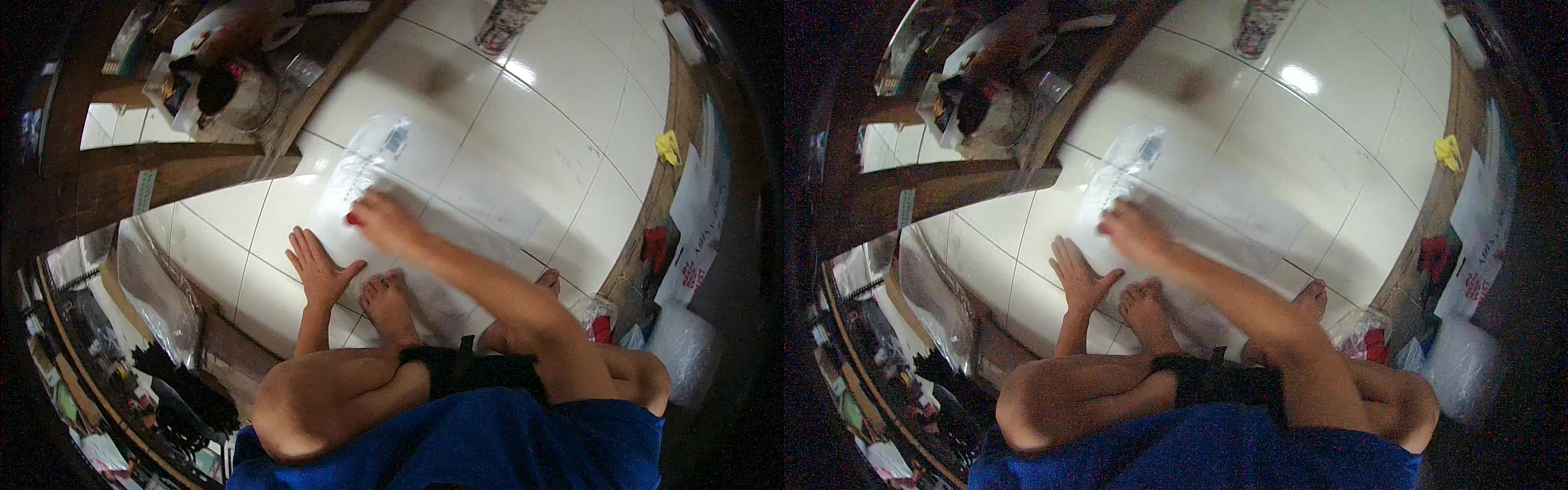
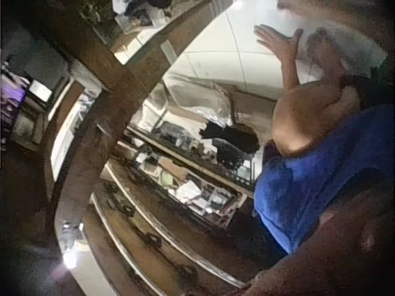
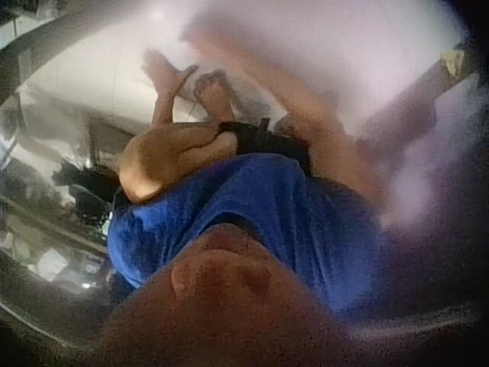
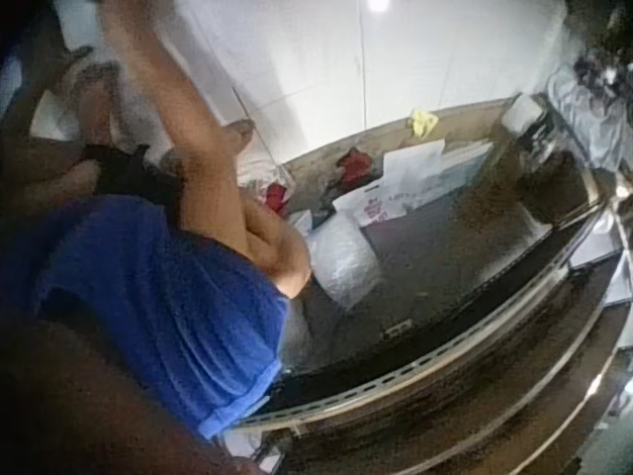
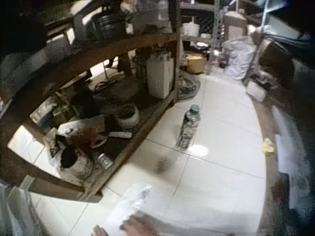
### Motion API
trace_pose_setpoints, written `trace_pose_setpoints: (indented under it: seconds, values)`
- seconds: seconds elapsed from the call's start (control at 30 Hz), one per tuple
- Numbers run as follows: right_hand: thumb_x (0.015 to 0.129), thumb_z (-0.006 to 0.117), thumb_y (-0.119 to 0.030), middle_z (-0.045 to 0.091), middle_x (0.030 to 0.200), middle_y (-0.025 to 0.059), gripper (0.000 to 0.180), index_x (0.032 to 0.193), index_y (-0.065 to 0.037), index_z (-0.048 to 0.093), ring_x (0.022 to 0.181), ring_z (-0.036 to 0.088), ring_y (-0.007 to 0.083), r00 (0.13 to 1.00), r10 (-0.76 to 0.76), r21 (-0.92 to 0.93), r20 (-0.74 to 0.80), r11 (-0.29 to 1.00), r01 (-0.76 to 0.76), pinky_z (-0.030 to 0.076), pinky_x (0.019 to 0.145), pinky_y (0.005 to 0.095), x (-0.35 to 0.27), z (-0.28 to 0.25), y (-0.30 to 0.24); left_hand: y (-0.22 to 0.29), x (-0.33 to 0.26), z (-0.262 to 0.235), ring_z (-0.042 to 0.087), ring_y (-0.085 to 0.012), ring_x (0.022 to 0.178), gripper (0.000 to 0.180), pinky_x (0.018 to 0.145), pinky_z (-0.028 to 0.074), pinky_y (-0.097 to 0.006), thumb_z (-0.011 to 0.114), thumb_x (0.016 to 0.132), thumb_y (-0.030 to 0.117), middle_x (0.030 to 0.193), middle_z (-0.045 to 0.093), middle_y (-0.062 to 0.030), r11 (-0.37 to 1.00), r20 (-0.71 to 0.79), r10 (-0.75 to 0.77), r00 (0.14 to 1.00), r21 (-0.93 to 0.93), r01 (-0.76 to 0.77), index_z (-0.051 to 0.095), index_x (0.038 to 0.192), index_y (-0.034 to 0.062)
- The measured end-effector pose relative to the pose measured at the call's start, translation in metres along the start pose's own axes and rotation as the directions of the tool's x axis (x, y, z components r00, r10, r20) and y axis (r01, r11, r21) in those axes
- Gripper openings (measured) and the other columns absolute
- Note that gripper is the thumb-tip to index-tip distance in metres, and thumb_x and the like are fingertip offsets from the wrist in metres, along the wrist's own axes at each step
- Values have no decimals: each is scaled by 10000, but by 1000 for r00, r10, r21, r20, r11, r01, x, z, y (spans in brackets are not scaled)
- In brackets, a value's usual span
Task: The person sits on a tiled floor and uses a red cloth to wipe a specific area marked with the word 'KLAMBY'. They repeatedly wet the cloth with water from a plastic bottle and scrub the same spot until the text is removed.
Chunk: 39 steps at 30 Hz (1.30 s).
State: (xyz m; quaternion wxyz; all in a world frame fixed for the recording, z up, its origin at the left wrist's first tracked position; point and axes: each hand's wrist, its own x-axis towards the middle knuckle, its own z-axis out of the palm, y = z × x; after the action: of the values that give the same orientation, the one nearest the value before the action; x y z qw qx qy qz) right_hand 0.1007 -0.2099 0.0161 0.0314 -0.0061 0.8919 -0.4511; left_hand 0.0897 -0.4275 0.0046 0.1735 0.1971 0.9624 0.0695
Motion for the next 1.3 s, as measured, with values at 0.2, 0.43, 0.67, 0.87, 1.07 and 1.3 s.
trace_pose_setpoints:
  seconds: [0.2, 0.43, 0.67, 0.87, 1.07, 1.3]
  values:
    - [786, 608, -118, 557, 958, 134, 98, 877, -83, 613, 946, 605, 317, 985, -170, -244, -32, 957, 158, 517, 782, 421, 14, 61, -12, -12, -2, 13, 18, -418, 1458, 1324, 1142, 34, -583, 719, 619, 716, 1552, 54, -295, 997, -73, 73, 995, -3, -73, 106, 1467, -97]
    - [871, 598, -146, 634, 934, 170, 107, 917, -57, 636, 949, 585, 319, 931, 96, -403, -351, 883, -243, 485, 851, 427, 53, -93, 120, 2, 3, 4, 13, -421, 1455, 1333, 1145, 22, -579, 729, 619, 715, 1544, 72, -304, 998, -31, 62, 998, -3, -62, 118, 1450, -130]
    - [823, 633, -224, 632, 753, 126, 215, 786, -15, 596, 717, 618, 249, 930, 337, -27, -148, 939, -344, 497, 704, 378, -29, -221, 98, -4, -1, -8, 161, -443, 1419, 1125, 1131, 166, -567, 766, 691, 571, 1512, 198, -292, 999, -60, 42, 997, 12, -41, 239, 1432, -92]
    - [800, 612, -129, 585, 886, 47, 310, 1079, -32, 522, 788, 562, 136, 775, 540, 170, 329, 773, -611, 485, 709, 299, -171, -289, 85, 3, 30, -19, 471, -428, 1097, 537, 937, 381, -507, 696, 804, 351, 1170, 503, -261, 962, -465, 74, 882, -201, -186, 521, 1148, -23]
    - [887, 610, -147, 539, 989, 28, 410, 1256, -103, 436, 889, 519, 116, 584, 771, 325, 254, 501, -802, 466, 760, 274, -263, -282, 33, 3, 75, -20, 567, -422, 797, 348, 719, 425, -526, 640, 802, 349, 768, 596, -215, 966, -497, 195, 846, -50, -252, 573, 775, 9]
    - [927, 640, -283, 586, 1057, 51, 434, 1274, -77, 479, 913, 557, 134, 466, 885, 848, 25, 228, -478, 495, 754, 292, -307, -218, 44, -30, 76, 4, 484, -423, 1137, 598, 971, 397, -494, 663, 858, 355, 1212, 522, -264, 948, -265, 169, 949, -221, -230, 501, 1283, -33]
